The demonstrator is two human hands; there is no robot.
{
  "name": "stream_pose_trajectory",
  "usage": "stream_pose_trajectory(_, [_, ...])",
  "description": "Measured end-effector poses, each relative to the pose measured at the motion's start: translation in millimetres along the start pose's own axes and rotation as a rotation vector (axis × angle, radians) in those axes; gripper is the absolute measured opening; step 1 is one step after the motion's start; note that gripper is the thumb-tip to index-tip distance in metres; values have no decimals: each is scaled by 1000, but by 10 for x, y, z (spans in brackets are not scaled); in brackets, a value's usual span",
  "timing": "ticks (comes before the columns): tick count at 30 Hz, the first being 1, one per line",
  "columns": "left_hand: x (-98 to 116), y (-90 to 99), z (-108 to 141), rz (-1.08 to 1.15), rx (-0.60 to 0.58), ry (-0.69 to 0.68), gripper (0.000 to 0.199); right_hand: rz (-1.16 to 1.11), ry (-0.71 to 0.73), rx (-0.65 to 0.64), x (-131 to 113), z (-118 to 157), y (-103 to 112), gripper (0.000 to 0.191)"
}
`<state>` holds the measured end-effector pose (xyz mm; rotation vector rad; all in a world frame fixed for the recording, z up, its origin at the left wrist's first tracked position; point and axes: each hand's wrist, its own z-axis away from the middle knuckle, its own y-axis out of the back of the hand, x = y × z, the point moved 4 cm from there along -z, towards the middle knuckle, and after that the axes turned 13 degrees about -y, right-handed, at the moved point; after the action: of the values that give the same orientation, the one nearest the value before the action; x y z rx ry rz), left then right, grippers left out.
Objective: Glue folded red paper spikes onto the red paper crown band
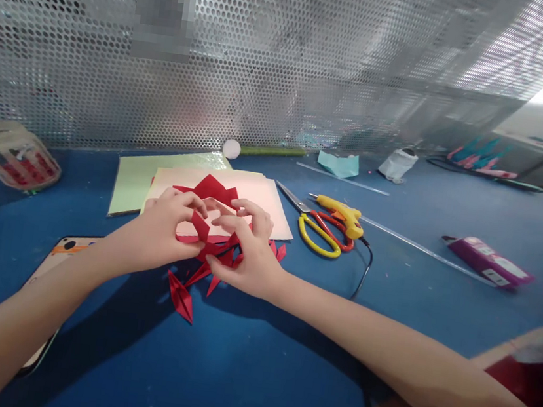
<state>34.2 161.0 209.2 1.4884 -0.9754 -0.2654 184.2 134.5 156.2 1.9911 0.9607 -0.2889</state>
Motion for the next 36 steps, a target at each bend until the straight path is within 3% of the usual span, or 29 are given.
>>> stream_pose_trajectory(3, [-39,5,6,-53,-16,-6,17,45,49,-11,16,-3,19,40])
stream_pose_trajectory(8, [-135,15,5,-133,-44,17,25,87,65,-93,68,-37,16,23])
stream_pose_trajectory(18, [-157,155,27,-101,-46,7,30,90,120,-91,73,-37,12,12])
stream_pose_trajectory(24, [-193,243,30,-64,60,30,20,73,120,-106,73,-41,14,12])
stream_pose_trajectory(36, [-182,357,51,-96,262,183,20,61,131,-116,79,-37,6,7])
